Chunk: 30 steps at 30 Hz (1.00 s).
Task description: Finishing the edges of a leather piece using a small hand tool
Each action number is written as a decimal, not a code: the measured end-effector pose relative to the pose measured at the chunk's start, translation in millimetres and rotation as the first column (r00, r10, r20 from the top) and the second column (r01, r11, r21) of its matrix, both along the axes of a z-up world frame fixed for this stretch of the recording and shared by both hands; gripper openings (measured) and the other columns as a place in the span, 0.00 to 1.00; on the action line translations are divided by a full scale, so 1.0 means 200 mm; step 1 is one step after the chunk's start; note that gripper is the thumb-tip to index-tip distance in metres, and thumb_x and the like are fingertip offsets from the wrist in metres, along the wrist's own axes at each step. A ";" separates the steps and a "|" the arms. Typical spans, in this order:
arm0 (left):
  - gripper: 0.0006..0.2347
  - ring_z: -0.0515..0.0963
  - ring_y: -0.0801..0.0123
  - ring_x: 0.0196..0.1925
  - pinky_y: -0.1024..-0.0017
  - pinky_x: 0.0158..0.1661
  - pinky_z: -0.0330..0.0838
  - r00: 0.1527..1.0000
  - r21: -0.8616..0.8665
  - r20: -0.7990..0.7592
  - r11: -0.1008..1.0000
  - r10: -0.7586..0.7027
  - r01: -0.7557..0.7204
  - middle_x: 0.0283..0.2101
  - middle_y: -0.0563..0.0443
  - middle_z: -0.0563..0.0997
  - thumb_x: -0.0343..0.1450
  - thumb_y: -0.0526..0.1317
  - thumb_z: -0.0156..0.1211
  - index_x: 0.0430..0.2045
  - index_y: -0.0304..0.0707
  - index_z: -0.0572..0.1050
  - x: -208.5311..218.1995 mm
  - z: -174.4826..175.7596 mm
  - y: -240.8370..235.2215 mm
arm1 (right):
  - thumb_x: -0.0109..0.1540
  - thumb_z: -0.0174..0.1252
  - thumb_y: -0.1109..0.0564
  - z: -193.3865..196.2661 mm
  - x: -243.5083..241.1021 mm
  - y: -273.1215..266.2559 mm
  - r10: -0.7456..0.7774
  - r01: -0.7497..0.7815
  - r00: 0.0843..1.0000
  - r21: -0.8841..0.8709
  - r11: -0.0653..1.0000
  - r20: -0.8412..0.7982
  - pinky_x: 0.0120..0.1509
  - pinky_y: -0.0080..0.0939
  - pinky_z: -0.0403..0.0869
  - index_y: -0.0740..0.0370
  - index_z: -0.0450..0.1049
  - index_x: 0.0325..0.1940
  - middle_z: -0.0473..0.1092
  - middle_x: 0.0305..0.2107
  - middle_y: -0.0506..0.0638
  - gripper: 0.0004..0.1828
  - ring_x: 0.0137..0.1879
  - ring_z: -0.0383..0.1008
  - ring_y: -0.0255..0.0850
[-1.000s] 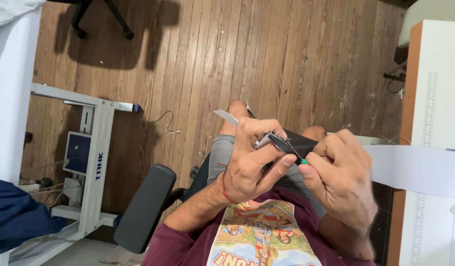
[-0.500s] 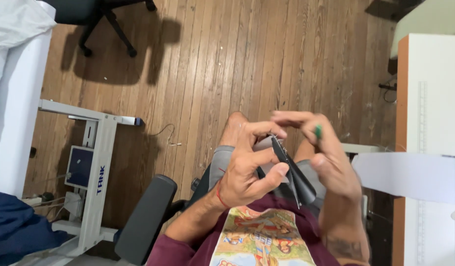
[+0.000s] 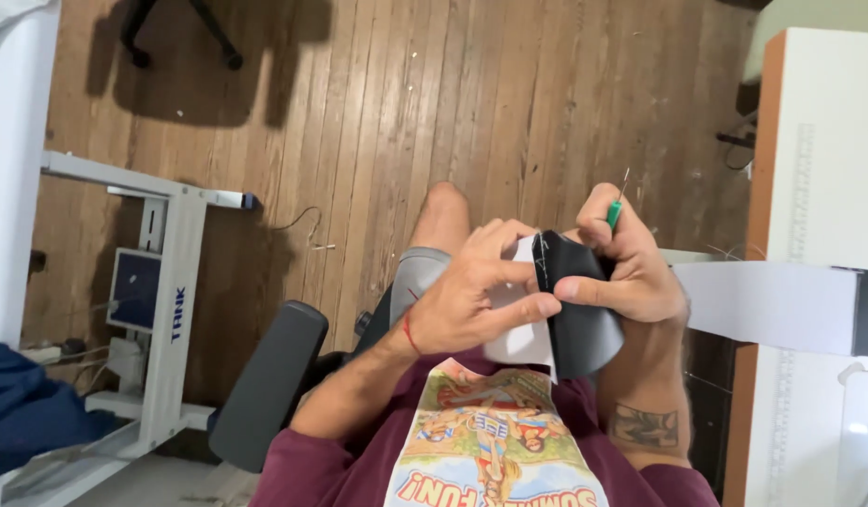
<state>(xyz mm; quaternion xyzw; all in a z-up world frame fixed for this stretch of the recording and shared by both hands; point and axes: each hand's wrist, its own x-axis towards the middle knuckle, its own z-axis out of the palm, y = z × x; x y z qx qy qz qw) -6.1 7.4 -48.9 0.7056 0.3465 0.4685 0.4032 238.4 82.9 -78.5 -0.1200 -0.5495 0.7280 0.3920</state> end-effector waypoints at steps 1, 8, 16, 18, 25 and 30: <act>0.14 0.77 0.48 0.53 0.56 0.57 0.68 1.000 0.007 0.004 1.000 -0.006 0.006 0.57 0.42 0.81 0.84 0.52 0.66 0.31 0.47 0.78 0.01 -0.01 -0.01 | 0.66 0.71 0.75 0.03 0.00 -0.02 -0.006 0.006 1.000 0.007 1.000 0.004 0.34 0.31 0.64 0.53 0.53 0.47 0.56 0.25 0.43 0.32 0.28 0.55 0.32; 0.10 0.75 0.60 0.54 0.62 0.60 0.71 0.950 -0.102 0.292 0.985 -0.107 0.142 0.57 0.46 0.76 0.87 0.44 0.62 0.38 0.44 0.85 0.07 -0.13 -0.05 | 0.64 0.66 0.78 0.29 -0.11 -0.09 -0.044 0.032 0.988 -0.084 0.996 -0.149 0.29 0.35 0.59 0.53 0.53 0.43 0.55 0.23 0.45 0.30 0.26 0.51 0.34; 0.14 0.70 0.62 0.66 0.65 0.73 0.65 0.902 -0.089 0.409 0.978 -0.137 0.189 0.61 0.45 0.68 0.88 0.45 0.60 0.35 0.45 0.87 0.06 -0.02 -0.07 | 0.64 0.67 0.76 0.51 -0.27 -0.22 -0.162 0.066 0.936 -0.295 0.953 -0.313 0.35 0.27 0.74 0.51 0.53 0.48 0.69 0.27 0.51 0.31 0.30 0.69 0.34; 0.15 0.65 0.54 0.81 0.58 0.82 0.54 0.906 -0.065 0.408 0.987 -0.108 0.146 0.72 0.41 0.66 0.88 0.46 0.59 0.33 0.45 0.86 0.07 -0.02 -0.04 | 0.64 0.65 0.78 0.35 -0.22 -0.18 -0.141 0.047 0.935 -0.279 0.959 -0.326 0.34 0.31 0.81 0.49 0.59 0.59 0.73 0.31 0.57 0.33 0.29 0.79 0.41; 0.15 0.66 0.56 0.79 0.57 0.78 0.58 0.952 0.044 0.305 0.999 0.008 -0.023 0.76 0.39 0.64 0.88 0.49 0.59 0.37 0.43 0.83 0.08 0.05 -0.04 | 0.63 0.76 0.66 -0.09 -0.14 0.05 -0.051 0.039 0.972 -0.058 0.998 -0.231 0.33 0.27 0.70 0.51 0.53 0.52 0.69 0.27 0.52 0.35 0.29 0.67 0.35; 0.13 0.70 0.52 0.82 0.59 0.78 0.62 0.954 0.165 0.288 0.978 0.079 -0.131 0.79 0.37 0.68 0.87 0.47 0.63 0.37 0.41 0.84 0.09 0.14 -0.02 | 0.62 0.81 0.53 0.08 -0.24 0.01 -0.033 0.035 0.996 0.026 0.999 -0.085 0.42 0.28 0.72 0.56 0.58 0.53 0.74 0.32 0.48 0.35 0.33 0.70 0.30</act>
